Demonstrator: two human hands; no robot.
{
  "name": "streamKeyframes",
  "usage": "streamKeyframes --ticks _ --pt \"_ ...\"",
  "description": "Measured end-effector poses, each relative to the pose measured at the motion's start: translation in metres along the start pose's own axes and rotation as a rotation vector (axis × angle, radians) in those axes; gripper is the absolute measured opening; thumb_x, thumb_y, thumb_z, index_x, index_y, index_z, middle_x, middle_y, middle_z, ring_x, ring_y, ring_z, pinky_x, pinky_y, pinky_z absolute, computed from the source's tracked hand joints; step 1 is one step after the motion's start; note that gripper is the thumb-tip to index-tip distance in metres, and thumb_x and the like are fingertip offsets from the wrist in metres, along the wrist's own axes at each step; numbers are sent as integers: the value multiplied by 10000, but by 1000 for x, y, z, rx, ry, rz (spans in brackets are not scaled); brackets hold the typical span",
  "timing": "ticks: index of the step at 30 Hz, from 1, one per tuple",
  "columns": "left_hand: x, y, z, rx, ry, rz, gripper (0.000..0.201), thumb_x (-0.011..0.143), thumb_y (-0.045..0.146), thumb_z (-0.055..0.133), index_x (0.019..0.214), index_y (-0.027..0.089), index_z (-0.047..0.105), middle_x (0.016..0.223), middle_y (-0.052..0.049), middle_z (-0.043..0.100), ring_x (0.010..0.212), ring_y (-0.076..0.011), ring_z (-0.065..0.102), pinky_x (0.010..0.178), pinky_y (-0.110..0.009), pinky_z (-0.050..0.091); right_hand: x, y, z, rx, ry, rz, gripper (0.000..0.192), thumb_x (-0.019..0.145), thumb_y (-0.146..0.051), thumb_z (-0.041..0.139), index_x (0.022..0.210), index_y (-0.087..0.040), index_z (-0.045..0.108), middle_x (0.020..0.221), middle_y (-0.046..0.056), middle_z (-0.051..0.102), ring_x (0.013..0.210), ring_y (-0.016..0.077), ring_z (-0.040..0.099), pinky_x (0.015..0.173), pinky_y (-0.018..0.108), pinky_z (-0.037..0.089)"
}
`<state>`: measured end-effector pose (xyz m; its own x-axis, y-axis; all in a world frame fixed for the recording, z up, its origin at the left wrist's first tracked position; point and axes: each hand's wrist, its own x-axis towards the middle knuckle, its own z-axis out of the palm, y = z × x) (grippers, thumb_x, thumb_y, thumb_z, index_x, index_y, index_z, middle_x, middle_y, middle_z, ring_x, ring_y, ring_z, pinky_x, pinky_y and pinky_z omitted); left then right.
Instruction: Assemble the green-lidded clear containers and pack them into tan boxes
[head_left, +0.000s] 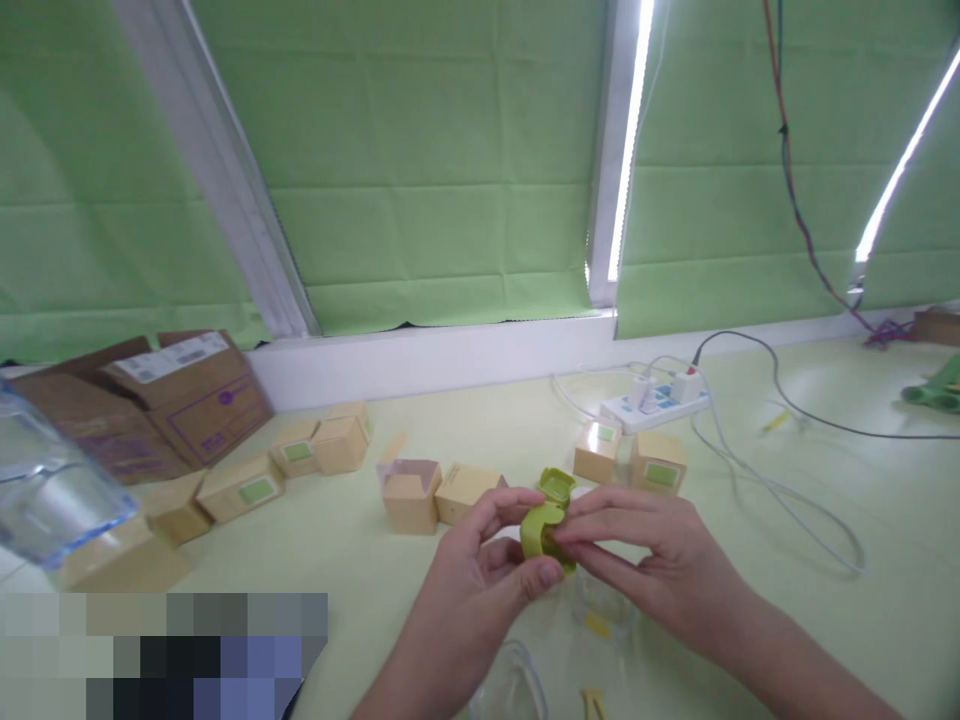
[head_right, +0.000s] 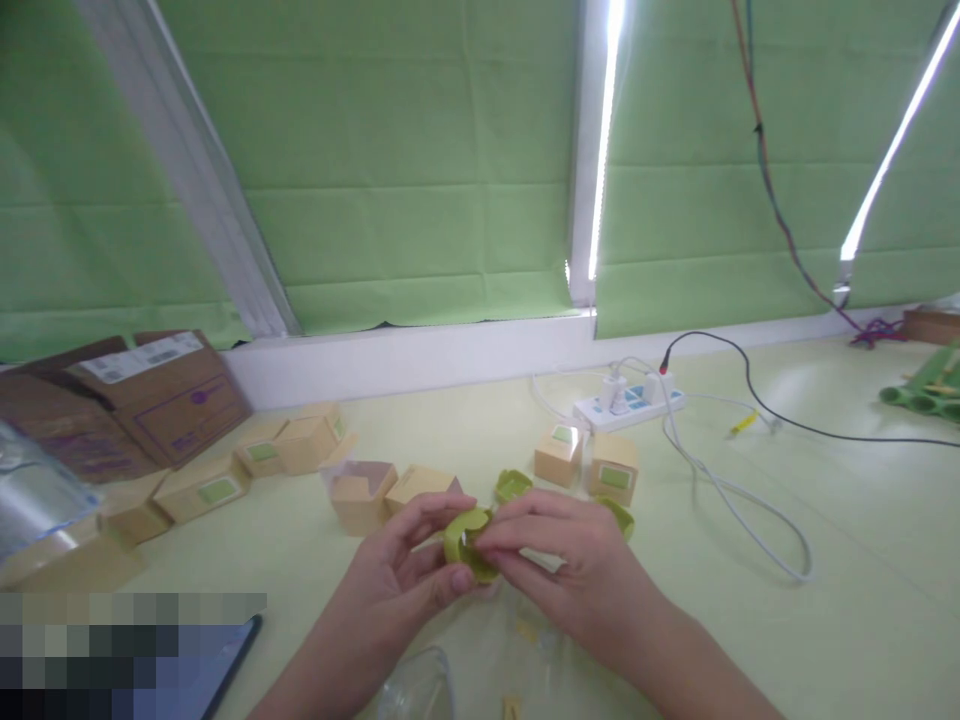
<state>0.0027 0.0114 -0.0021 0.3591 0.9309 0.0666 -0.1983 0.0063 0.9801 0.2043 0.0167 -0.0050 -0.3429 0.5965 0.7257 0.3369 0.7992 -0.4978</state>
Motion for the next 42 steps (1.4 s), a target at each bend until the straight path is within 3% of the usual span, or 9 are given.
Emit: streamKeyframes --ticks 8,16,25,30,42 --pt "0 -1 0 -5 -37 -29 443 769 195 831 1187 244 691 1043 -36 762 927 -174 698 853 -302 533 0 2 2 -35 -7 39 124 851 -120 723 899 -215 787 861 38 800 779 180 764 695 243 622" --pt "2 -2 -2 4 -49 -73 496 769 278 834 1241 255 683 1283 -87 697 963 -215 714 880 -341 529 3 -5 -3 -94 -33 6 153 860 -98 654 853 -213 754 714 8 749 616 142 694 606 229 565" --pt "4 -6 -3 72 -23 -69 485 764 329 836 1226 277 699 1208 -64 709 900 -183 686 897 -351 525 6 -10 -3 -158 -78 27 204 893 -112 602 755 -186 732 640 13 684 571 139 619 560 240 484" --pt "4 -1 -3 131 -44 -110 505 805 356 798 1283 265 665 950 -35 777 935 -203 680 930 -354 496 5 -10 -2 -201 -48 21 195 881 -105 613 750 -169 742 640 27 695 565 146 623 555 246 473" --pt "7 -2 -2 130 -13 -117 570 742 359 839 1278 243 683 850 -14 786 857 -198 697 855 -314 520 3 -8 4 -142 17 -5 228 882 -77 613 685 -153 699 604 -1 614 557 106 560 555 207 412"
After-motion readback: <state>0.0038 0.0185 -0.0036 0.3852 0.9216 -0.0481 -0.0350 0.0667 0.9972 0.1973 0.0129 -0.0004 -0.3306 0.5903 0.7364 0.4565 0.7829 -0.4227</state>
